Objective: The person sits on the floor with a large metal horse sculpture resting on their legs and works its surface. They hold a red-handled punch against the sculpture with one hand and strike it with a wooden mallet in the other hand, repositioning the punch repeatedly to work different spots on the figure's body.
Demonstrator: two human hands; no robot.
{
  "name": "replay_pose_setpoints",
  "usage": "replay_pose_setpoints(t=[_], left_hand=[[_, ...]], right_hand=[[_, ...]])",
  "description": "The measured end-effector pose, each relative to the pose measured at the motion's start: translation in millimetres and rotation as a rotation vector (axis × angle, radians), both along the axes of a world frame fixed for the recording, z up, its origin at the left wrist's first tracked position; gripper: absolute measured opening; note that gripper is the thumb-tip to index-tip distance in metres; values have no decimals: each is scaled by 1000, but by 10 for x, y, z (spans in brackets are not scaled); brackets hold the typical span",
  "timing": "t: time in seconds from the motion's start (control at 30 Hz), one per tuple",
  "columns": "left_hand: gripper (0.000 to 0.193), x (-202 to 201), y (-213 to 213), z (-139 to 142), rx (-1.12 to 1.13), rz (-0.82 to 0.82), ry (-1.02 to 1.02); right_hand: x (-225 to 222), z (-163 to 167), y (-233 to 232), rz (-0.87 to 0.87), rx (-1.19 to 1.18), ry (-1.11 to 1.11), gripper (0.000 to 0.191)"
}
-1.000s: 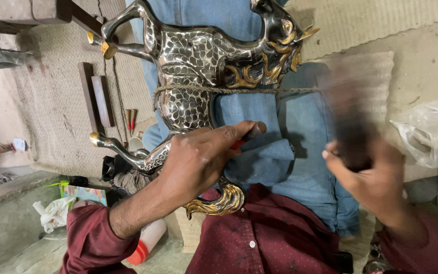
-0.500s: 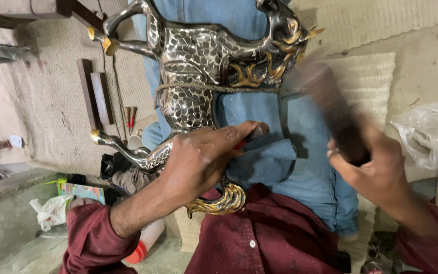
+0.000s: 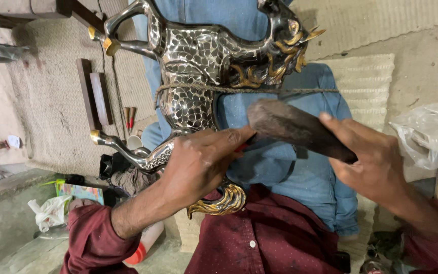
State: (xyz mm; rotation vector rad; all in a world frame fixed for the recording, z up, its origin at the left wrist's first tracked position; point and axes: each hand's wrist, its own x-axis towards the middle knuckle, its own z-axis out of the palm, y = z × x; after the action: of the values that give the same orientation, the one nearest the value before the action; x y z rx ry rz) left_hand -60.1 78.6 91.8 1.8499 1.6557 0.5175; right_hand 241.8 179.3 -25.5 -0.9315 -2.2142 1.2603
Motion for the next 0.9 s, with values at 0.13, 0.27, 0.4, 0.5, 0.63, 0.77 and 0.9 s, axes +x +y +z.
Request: replay_pose_setpoints(t=[0.13, 0.27, 0.4, 0.5, 0.63, 0.77, 0.9], left_hand=[[65, 7, -33, -4, -18, 20, -16], [64, 6, -25, -3, -30, 32, -6], [66, 7, -19, 21, -11, 49, -69], [66, 12, -15, 26, -48, 45, -41], [64, 6, -16, 22, -22, 48, -30], [68, -17, -22, 17, -22, 30, -59], [67, -25, -44, 13, -86, 39, -44]], right_hand=[[-66, 94, 2, -95, -263, 164, 81], [-119, 149, 11, -24, -16, -71, 78], [-129, 144, 4, 2, -62, -21, 79], [-108, 104, 1, -35, -199, 49, 68], [-44, 46, -15, 78, 182, -212, 78], [-34, -1, -43, -65, -173, -7, 67], [-73, 11, -26, -22, -94, 19, 61]])
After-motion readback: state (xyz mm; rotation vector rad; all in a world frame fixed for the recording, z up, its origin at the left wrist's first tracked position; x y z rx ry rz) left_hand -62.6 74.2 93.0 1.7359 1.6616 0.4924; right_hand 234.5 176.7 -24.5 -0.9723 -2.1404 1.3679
